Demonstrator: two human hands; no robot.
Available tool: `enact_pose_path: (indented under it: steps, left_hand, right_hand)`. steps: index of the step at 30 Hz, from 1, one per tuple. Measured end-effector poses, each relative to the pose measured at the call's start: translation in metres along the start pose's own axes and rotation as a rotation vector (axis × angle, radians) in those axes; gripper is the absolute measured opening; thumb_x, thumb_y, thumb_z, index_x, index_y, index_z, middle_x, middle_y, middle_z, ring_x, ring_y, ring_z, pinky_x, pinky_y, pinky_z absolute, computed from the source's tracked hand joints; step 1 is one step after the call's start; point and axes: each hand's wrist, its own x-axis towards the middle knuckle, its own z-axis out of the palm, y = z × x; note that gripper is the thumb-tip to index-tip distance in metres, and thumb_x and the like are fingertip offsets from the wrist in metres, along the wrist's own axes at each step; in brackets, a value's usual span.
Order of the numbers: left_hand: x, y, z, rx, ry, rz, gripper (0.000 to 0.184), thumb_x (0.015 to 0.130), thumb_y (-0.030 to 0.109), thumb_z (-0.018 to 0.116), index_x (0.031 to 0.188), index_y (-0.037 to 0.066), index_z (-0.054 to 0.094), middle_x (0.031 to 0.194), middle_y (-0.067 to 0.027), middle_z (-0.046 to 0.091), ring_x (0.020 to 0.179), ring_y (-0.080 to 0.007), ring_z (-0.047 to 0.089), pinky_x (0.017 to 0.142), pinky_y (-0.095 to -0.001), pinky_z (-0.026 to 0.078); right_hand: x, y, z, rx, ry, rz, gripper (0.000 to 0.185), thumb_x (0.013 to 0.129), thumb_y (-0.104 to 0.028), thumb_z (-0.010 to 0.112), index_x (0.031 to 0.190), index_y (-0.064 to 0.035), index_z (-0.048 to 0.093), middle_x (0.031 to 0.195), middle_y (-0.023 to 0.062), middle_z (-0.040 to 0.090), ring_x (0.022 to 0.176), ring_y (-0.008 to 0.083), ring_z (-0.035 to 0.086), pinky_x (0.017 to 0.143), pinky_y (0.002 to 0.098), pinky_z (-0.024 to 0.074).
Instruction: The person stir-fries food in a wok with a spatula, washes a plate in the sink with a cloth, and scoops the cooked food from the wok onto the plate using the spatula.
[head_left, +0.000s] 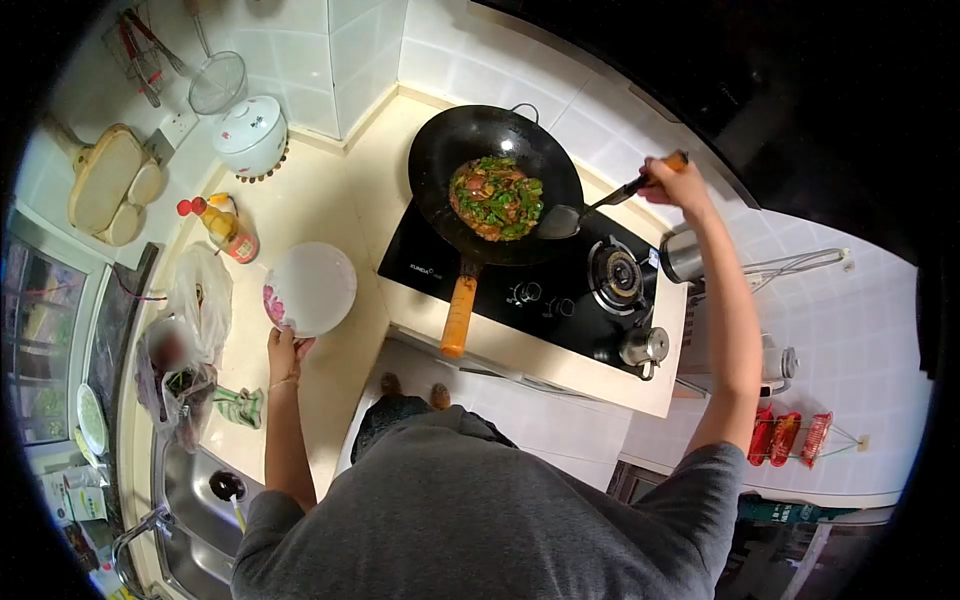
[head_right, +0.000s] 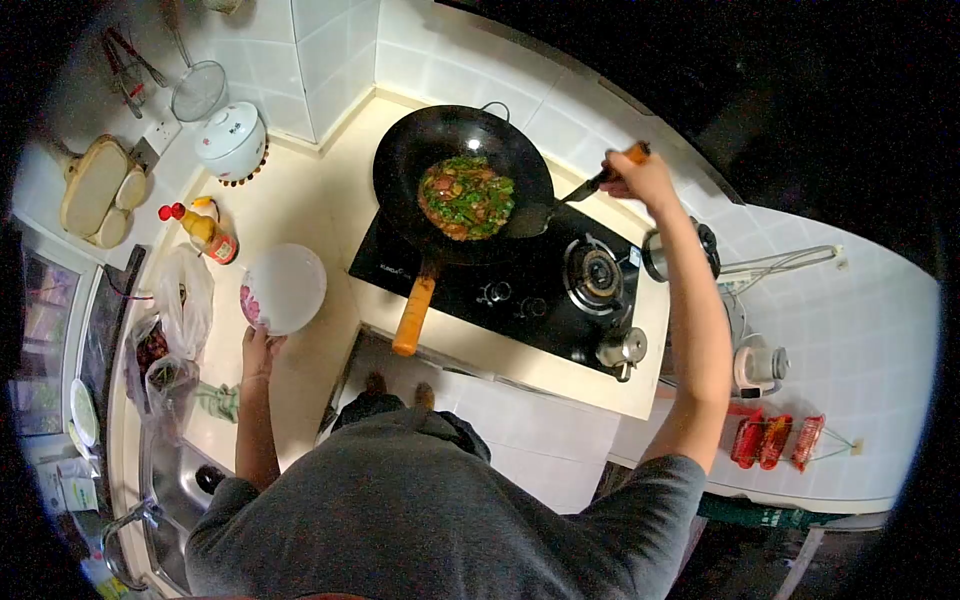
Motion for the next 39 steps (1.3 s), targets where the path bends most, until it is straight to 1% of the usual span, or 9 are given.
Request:
enact_pose_path:
  steps: [4,7,8,11,17,21,24,29,39]
  left_hand:
    - [-0.014,0.001,0.015,-0.032,-0.034,0.014,0.030,0.087,0.009,0.046,0.116,0.001,0.042,0.101,-0.0145,0.057,0.080,-0.0256,0.064,0.070,-0.0346,0.057]
    - [-0.019,0.004,0.031,-0.006,-0.112,0.050,0.030,0.087,0.008,0.045,0.116,0.001,0.042,0.102,-0.0138,0.058,0.080,-0.0256,0.064,0.070,-0.0350,0.057]
    - [-0.019,0.005,0.037,-0.014,-0.102,0.055,0.030,0.087,0.008,0.045,0.116,0.001,0.042,0.102,-0.0138,0.058,0.080,-0.0256,0.064,0.070,-0.0350,0.057]
    - [-0.014,0.009,0.057,-0.024,-0.105,0.045,0.031,0.087,0.008,0.045,0.117,0.001,0.041,0.102,-0.0137,0.058,0.079,-0.0257,0.064,0.071,-0.0356,0.056]
    - [-0.032,0.033,0.089,-0.016,-0.133,0.119,0.036,0.090,0.010,0.046,0.124,0.003,0.040,0.106,-0.0119,0.058,0.078,-0.0224,0.063,0.074,-0.0348,0.054]
    - [-0.040,0.053,0.090,-0.049,-0.191,0.156,0.035,0.089,0.009,0.047,0.123,0.002,0.040,0.107,-0.0128,0.058,0.082,-0.0232,0.063,0.075,-0.0342,0.055]
    - [-0.057,0.074,0.089,-0.095,-0.151,0.140,0.028,0.088,0.006,0.045,0.115,-0.002,0.041,0.102,-0.0165,0.058,0.083,-0.0259,0.064,0.075,-0.0355,0.056]
    - [-0.087,0.086,0.064,-0.095,-0.063,0.151,0.030,0.087,0.007,0.049,0.115,0.000,0.043,0.104,-0.0152,0.057,0.085,-0.0229,0.063,0.077,-0.0310,0.057]
    - [-0.175,0.077,-0.017,-0.178,0.234,0.319,0.033,0.087,0.005,0.048,0.118,-0.003,0.039,0.105,-0.0155,0.056,0.080,-0.0228,0.063,0.073,-0.0325,0.058]
  right_hand:
    - [-0.007,0.092,0.026,0.429,-0.052,0.064,0.030,0.090,-0.018,0.053,0.106,0.0062,0.052,0.087,0.0190,0.063,0.074,0.0197,0.066,0.068,0.0282,0.0582]
    - [-0.030,0.145,0.093,0.735,0.038,0.129,0.027,0.092,-0.021,0.051,0.109,-0.0012,0.053,0.089,0.0167,0.064,0.078,0.0211,0.066,0.067,0.0296,0.0557]
    - [-0.026,0.174,0.114,0.941,0.018,0.050,0.028,0.093,-0.024,0.050,0.110,-0.0022,0.052,0.093,0.0155,0.063,0.082,0.0220,0.065,0.070,0.0295,0.0553]
    - [-0.046,0.169,0.144,1.071,0.085,0.179,0.030,0.091,-0.024,0.053,0.112,-0.0016,0.051,0.090,0.0112,0.060,0.089,0.0239,0.063,0.078,0.0323,0.0541]
    - [-0.058,0.175,0.146,1.130,0.109,0.201,0.033,0.090,-0.025,0.054,0.113,-0.0022,0.051,0.099,0.0110,0.056,0.102,0.0270,0.059,0.087,0.0320,0.0506]
    - [-0.059,0.183,0.142,1.125,0.081,0.102,0.033,0.091,-0.028,0.053,0.112,-0.0031,0.052,0.096,0.0082,0.057,0.101,0.0251,0.059,0.086,0.0304,0.0503]
    - [-0.058,0.180,0.136,1.072,0.076,0.113,0.033,0.092,-0.029,0.052,0.111,-0.0029,0.053,0.094,0.0080,0.057,0.102,0.0254,0.058,0.088,0.0311,0.0491]
    - [-0.059,0.187,0.134,1.084,0.030,0.101,0.037,0.092,-0.027,0.052,0.116,0.0002,0.049,0.108,0.0135,0.055,0.108,0.0264,0.055,0.090,0.0306,0.0489]
    - [-0.037,0.206,0.125,1.018,-0.034,0.061,0.038,0.089,-0.027,0.056,0.116,-0.0005,0.050,0.111,0.0141,0.053,0.110,0.0278,0.053,0.095,0.0334,0.0446]
